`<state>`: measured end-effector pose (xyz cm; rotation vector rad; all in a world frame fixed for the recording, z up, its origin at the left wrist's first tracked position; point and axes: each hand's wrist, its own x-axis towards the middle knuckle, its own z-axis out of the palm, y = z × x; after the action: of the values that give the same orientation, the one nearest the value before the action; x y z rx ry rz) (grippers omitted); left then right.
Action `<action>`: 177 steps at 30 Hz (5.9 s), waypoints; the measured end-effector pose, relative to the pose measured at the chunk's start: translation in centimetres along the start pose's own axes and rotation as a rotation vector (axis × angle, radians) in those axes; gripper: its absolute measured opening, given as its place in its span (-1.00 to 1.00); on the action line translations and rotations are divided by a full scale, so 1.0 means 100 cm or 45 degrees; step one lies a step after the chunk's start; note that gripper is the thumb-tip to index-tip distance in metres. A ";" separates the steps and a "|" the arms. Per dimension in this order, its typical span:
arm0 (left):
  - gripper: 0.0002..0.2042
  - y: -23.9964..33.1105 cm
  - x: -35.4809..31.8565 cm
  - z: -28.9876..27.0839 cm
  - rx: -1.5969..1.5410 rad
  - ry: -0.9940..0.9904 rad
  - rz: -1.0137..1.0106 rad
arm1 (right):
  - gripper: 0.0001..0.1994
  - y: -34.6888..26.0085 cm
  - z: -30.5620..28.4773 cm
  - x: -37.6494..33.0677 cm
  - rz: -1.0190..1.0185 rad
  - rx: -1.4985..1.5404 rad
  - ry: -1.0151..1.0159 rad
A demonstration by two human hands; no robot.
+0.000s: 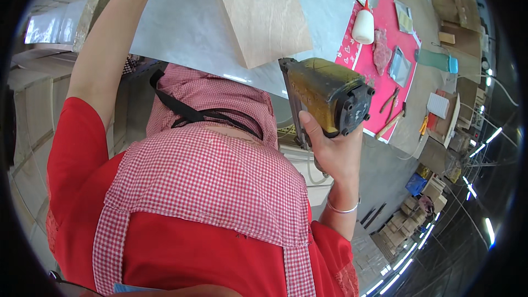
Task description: Assembling wooden boxes by applying glue to the edges and using a pneumatic nail gun to join wood panels.
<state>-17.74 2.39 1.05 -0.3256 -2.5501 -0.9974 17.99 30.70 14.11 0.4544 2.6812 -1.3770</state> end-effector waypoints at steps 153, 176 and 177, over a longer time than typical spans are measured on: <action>0.18 0.031 -0.191 -0.027 -0.563 -0.351 0.348 | -0.67 -0.074 0.079 -0.012 0.235 -0.053 -0.118; 0.37 0.038 -0.205 -0.026 -0.615 -0.344 0.196 | -0.70 -0.118 0.077 0.053 -0.035 -0.312 -0.250; 0.36 0.038 -0.205 -0.026 -0.608 -0.342 0.205 | -0.70 -0.119 0.076 0.055 -0.057 -0.336 -0.271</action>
<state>2.75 1.78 -3.69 -0.8314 -2.4268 -1.5828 8.73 19.20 17.70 0.2106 2.6558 -0.9947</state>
